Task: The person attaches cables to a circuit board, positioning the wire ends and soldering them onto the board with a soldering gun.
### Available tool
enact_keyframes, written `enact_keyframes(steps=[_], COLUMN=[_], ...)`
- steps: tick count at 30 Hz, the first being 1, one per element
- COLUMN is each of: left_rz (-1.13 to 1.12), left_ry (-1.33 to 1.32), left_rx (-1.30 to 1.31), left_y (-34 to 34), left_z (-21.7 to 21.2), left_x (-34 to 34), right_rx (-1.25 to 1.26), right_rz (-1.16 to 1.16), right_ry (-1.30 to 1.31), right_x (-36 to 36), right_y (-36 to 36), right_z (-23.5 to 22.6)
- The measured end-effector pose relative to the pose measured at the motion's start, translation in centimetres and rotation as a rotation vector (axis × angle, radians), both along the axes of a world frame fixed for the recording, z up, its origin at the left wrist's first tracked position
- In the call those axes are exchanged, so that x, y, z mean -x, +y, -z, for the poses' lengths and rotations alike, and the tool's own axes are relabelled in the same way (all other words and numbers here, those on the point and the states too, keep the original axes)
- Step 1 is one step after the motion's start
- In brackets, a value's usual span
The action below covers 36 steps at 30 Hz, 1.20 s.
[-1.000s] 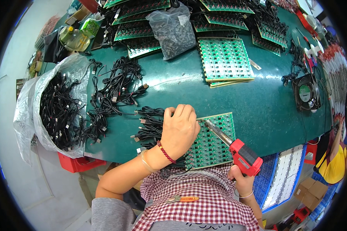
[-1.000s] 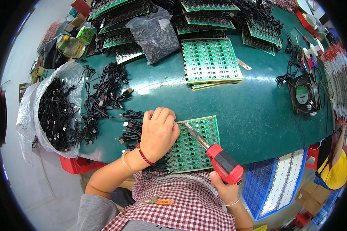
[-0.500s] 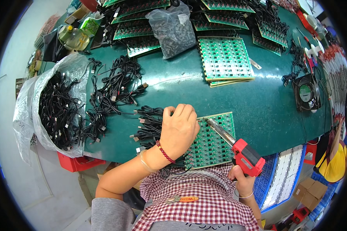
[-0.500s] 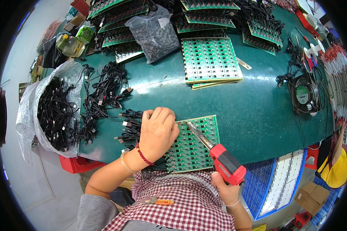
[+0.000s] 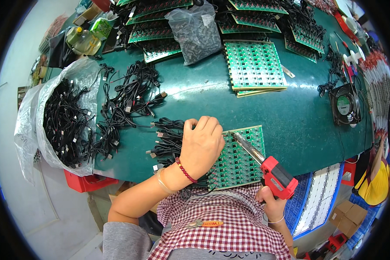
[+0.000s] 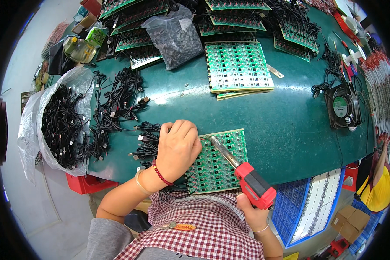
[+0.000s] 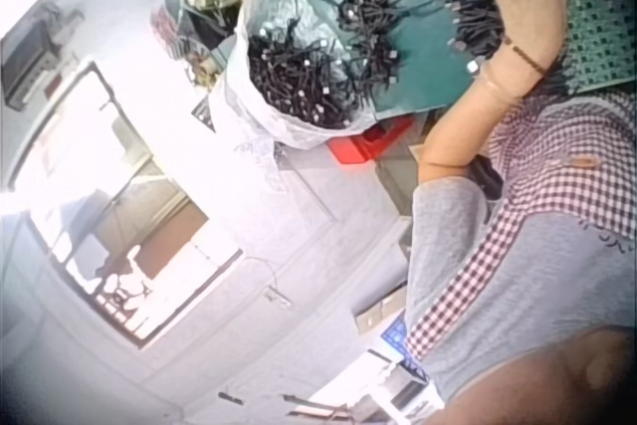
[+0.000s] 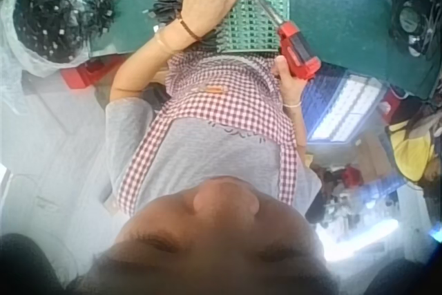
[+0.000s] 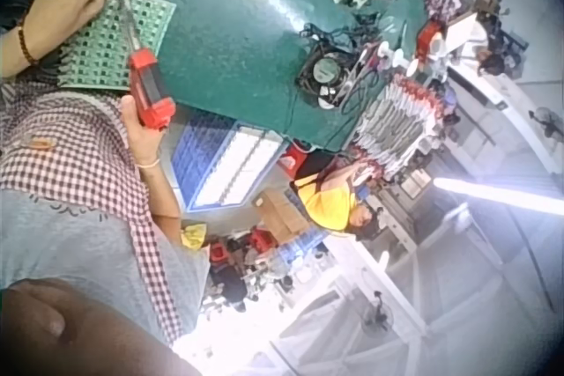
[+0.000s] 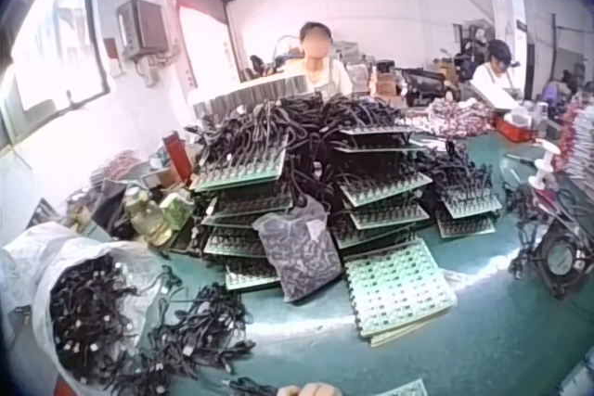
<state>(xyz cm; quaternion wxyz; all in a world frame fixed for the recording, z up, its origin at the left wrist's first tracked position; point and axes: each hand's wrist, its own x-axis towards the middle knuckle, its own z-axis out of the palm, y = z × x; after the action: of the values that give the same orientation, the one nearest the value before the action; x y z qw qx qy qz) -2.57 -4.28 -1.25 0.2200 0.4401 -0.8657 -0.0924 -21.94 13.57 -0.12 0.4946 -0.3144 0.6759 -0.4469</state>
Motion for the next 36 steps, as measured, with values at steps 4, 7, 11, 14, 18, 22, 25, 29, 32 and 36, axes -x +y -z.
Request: enact_keyframes(steps=[4, 7, 11, 14, 18, 22, 25, 29, 32, 36], left_rz=[0.000, -0.002, 0.000, 0.001, 0.004, 0.013, 0.006, 0.009, 0.013, 0.020], left_ry=[0.000, -0.004, -0.008, -0.006, -0.003, 0.002, 0.011, 0.007, 0.007, 0.031], left_rx=[-0.007, -0.005, -0.009, -0.007, -0.014, 0.014, -0.004, 0.004, 0.017, 0.024], left_y=[0.0, 0.0, 0.0, 0.0, 0.1, -0.1, 0.0, 0.1, 0.0, 0.1], left_z=[-0.1, 0.0, -0.1, 0.0, -0.1, 0.2, 0.0, 0.1, 0.1, 0.1], left_x=[0.0, 0.0, 0.0, 0.0, 0.0, 0.0, -0.1, -0.1, -0.1, -0.1], right_rx=[0.020, -0.020, -0.030, 0.016, 0.011, 0.024, 0.015, 0.010, 0.000, -0.008], right_rz=[0.013, 0.080, 0.073, 0.019, 0.011, 0.024, -0.019, 0.022, -0.009, -0.010], right_ry=[-0.032, -0.165, -0.155, -0.089, -0.080, -0.102, -0.077, -0.108, -0.063, -0.059], right_x=[-0.1, 0.1, 0.0, -0.1, -0.1, -0.1, 0.3, 0.0, 0.2, 0.2], right_y=[-0.3, -0.1, -0.1, 0.0, -0.1, 0.0, 0.4, 0.5, 0.9, 1.0], right_z=[-0.5, -0.6, -0.7, -0.2, -0.4, -0.4, 0.0, -0.3, 0.1, 0.0])
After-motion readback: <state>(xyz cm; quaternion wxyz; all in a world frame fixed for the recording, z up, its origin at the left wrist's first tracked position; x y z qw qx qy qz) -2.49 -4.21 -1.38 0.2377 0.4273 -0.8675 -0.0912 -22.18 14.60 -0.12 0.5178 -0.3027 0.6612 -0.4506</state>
